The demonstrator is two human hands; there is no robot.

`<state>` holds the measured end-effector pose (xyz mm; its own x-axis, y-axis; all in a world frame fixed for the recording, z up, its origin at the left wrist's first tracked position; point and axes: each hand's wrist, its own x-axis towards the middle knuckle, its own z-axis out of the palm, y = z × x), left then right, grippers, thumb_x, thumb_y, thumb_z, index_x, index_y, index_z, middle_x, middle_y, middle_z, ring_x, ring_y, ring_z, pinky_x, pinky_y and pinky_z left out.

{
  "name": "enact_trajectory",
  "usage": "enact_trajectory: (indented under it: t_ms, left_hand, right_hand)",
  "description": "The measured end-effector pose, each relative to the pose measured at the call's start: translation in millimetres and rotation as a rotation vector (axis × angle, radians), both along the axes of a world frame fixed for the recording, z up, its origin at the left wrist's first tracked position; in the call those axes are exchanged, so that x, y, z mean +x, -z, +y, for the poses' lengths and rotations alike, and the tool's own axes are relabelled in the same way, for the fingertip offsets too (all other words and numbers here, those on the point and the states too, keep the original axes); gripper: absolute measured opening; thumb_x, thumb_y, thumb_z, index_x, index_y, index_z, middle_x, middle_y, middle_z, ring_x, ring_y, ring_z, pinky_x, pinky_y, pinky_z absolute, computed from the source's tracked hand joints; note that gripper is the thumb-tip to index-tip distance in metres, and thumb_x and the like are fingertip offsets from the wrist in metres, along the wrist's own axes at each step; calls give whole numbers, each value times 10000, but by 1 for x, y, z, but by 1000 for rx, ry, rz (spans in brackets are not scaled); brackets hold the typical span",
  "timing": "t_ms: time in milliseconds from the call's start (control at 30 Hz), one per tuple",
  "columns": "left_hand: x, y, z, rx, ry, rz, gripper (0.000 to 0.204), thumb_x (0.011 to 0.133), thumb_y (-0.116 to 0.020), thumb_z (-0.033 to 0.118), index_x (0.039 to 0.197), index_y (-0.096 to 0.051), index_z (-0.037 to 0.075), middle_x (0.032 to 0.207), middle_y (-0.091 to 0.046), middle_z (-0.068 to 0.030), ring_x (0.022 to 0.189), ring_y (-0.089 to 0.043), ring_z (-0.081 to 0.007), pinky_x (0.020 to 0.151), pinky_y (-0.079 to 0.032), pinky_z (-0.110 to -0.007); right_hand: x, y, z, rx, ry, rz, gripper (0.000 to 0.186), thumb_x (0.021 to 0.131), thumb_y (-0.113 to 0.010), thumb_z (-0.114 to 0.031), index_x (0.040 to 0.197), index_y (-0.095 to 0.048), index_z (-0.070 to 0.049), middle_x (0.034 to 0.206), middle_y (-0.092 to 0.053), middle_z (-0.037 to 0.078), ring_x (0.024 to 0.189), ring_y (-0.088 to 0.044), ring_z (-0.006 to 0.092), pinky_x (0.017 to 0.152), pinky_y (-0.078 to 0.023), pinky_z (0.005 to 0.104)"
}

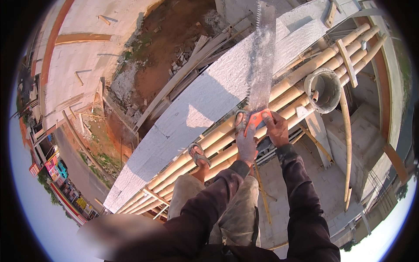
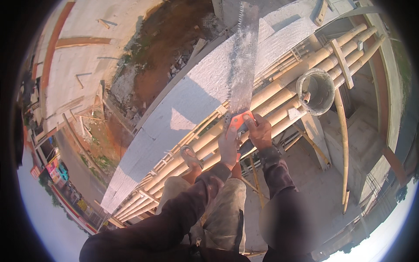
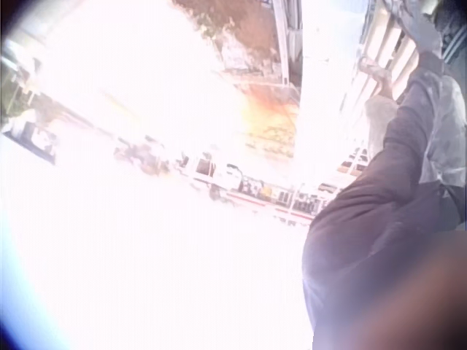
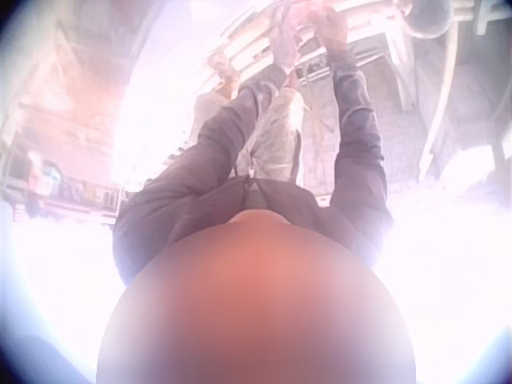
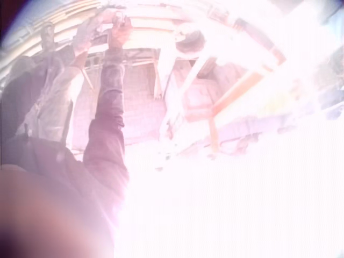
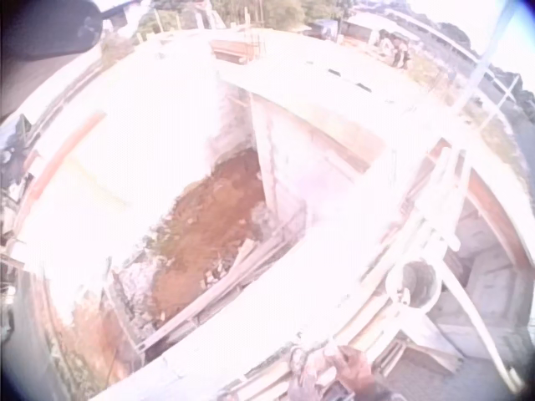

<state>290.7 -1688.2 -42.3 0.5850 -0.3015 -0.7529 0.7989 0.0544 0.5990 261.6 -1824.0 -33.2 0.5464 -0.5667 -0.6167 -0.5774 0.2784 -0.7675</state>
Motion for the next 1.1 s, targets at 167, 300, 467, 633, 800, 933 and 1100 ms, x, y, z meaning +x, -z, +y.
enact_trajectory:
  t_ms: [167, 300, 467, 633, 800, 933, 1100]
  left_hand:
    - [18, -78, 91, 150, -72, 146, 531, 929, -620, 470, 1216, -578, 26, 838, -604, 5, 552, -489, -37, 479, -375, -197]
    - [63, -30, 20, 70, 331, -128, 457, 920, -626, 435, 1060, -613, 0, 734, -552, -6, 574, -519, -97, 509, -409, -248]
    - [57, 45, 1, 80, 264, -386, 456, 924, -615, 437, 996, -628, -13, 685, -535, -24, 559, -526, -120, 487, -407, -270]
    - [21, 9, 127, 25, -30, -9, 373, 939, -618, 382, 1066, -622, 32, 754, -525, 21, 553, -442, -54, 457, -348, -222]
    - [6, -27, 250, 215, -171, 152, 493, 915, -613, 485, 1006, -629, 1, 716, -538, -9, 552, -491, -84, 479, -391, -259]
    - [-10, -36, 334, 270, -287, 27, 456, 927, -608, 491, 931, -604, 35, 657, -468, 26, 501, -437, -70, 466, -369, -241]
    - [-26, -91, 439, 458, -613, 91, 421, 968, -560, 467, 769, -490, 102, 591, -365, 54, 464, -366, -47, 439, -350, -227]
  right_hand:
    - [13, -53, 115, -63, -114, 56, 370, 878, -695, -277, 1072, -675, 37, 819, -693, 125, 812, -664, 183, 733, -514, 355]
    - [33, -29, 41, -148, 217, 65, 403, 944, -628, -396, 915, -677, 3, 609, -505, -19, 478, -448, 64, 439, -380, 236]
    - [38, 17, 12, -239, 120, 63, 429, 924, -644, -430, 821, -640, -14, 585, -485, -21, 485, -451, 70, 444, -385, 248]
    - [27, -7, 138, -142, -68, 42, 372, 946, -627, -370, 886, -666, -4, 602, -513, -17, 497, -451, 58, 447, -356, 253]
    - [27, -31, 256, -152, -313, 159, 381, 955, -605, -336, 1093, -641, 18, 829, -653, 71, 729, -599, 161, 657, -484, 314]
    - [25, -34, 342, -55, -396, 93, 374, 938, -615, -332, 1084, -647, 11, 803, -666, 121, 714, -654, 238, 642, -501, 370]
    - [50, -71, 462, -113, -871, 127, 417, 894, -609, -407, 1052, -654, -23, 871, -682, 190, 795, -671, 351, 710, -516, 427]
